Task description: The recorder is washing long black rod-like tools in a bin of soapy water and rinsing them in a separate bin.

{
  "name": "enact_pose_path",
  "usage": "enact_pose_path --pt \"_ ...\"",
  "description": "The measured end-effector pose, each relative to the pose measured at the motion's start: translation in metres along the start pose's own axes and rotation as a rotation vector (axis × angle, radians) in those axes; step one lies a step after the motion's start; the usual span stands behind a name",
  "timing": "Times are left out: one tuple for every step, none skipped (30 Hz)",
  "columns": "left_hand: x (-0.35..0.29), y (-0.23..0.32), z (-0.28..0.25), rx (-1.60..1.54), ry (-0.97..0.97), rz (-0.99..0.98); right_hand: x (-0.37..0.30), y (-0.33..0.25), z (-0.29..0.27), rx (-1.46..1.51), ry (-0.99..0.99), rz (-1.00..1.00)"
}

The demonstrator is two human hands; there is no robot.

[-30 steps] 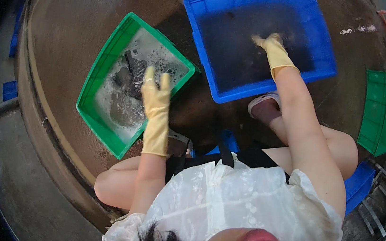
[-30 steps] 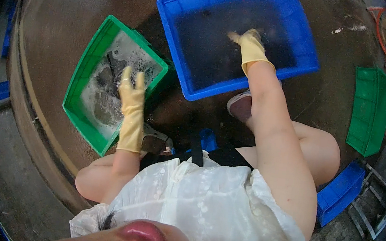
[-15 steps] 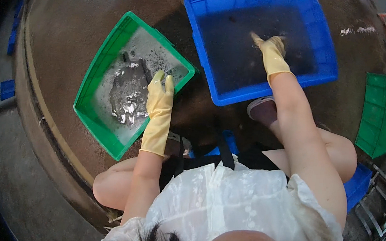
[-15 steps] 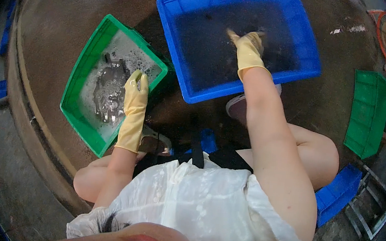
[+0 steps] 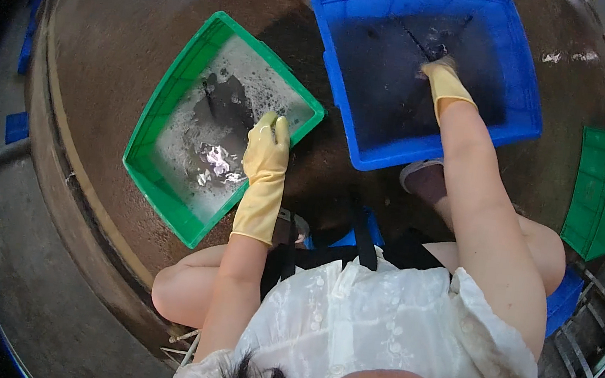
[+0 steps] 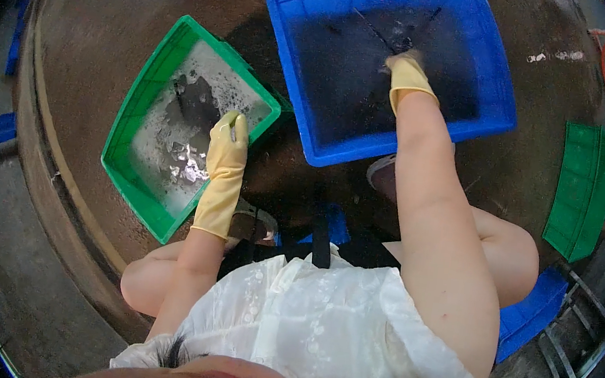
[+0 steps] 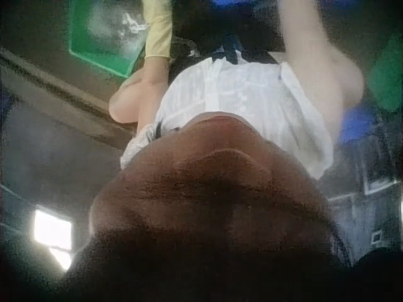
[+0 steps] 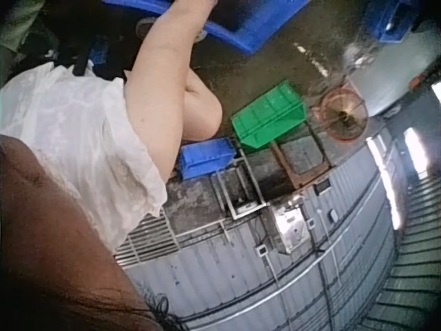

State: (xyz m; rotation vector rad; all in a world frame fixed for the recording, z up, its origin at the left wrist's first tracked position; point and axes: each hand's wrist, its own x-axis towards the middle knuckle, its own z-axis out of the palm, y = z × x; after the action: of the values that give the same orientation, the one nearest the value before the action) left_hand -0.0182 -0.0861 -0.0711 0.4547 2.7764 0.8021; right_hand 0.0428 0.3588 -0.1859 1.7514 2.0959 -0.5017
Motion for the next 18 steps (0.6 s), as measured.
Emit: enact_pose_path --pt "-0.003 -0.003 -0.002 0.003 0.011 -0.014 0.004 -0.005 -0.006 -0.054 -0.138 -0.001" --pt "-0.005 -0.006 -0.003 0.035 0.047 -0.004 0.003 -0.006 -0.006 0.067 -0.153 0.054" --pt "-0.01 -0.01 -0.007 0.072 0.088 -0.001 -0.005 -0.011 -0.004 0.184 -0.174 0.102" --pt "-0.014 -0.015 -0.013 0.083 0.105 -0.026 -0.013 -0.022 0.001 0.174 -0.188 0.075" --pt "-0.019 -0.021 -0.019 0.11 0.142 -0.043 -0.023 -0.034 0.006 0.215 -0.212 0.072" --pt "-0.023 -0.023 -0.023 0.131 0.174 -0.049 -0.029 -0.041 0.007 0.261 -0.229 0.078" --pt "-0.01 -0.002 -0.009 0.104 0.15 0.03 0.031 0.006 0.024 0.53 -0.127 0.149" --pt "0.003 0.026 0.009 0.022 0.056 0.086 0.092 0.075 0.03 0.807 0.018 0.218" --pt "0.012 0.053 0.032 -0.065 0.001 0.181 0.14 0.157 0.015 1.056 0.206 0.248" --pt "-0.001 0.007 0.007 0.078 0.076 0.016 0.064 0.054 0.037 1.446 -0.219 0.03" --pt "-0.01 -0.01 -0.006 0.122 0.11 -0.062 0.002 0.01 0.022 1.43 -0.294 -0.001" --pt "-0.015 -0.02 -0.01 0.126 0.128 -0.08 -0.048 -0.009 -0.003 1.646 -0.317 -0.131" --pt "-0.014 -0.025 -0.006 0.121 0.148 -0.054 -0.074 -0.015 -0.027 1.869 -0.302 -0.257" --pt "-0.009 -0.022 0.001 0.109 0.155 -0.014 -0.079 -0.011 -0.046 1.875 -0.265 -0.258" --pt "-0.005 -0.016 0.003 0.099 0.146 0.004 -0.082 -0.007 -0.059 1.809 -0.166 -0.329" --pt "-0.002 -0.011 0.003 0.085 0.114 -0.005 -0.088 -0.007 -0.071 1.736 -0.079 -0.394" --pt "-0.004 -0.01 0.0 0.077 0.086 -0.027 -0.108 -0.012 -0.089 1.735 -0.028 -0.554" --pt "-0.005 -0.008 0.001 0.071 0.095 -0.041 -0.117 -0.014 -0.104 1.729 0.0 -0.72"
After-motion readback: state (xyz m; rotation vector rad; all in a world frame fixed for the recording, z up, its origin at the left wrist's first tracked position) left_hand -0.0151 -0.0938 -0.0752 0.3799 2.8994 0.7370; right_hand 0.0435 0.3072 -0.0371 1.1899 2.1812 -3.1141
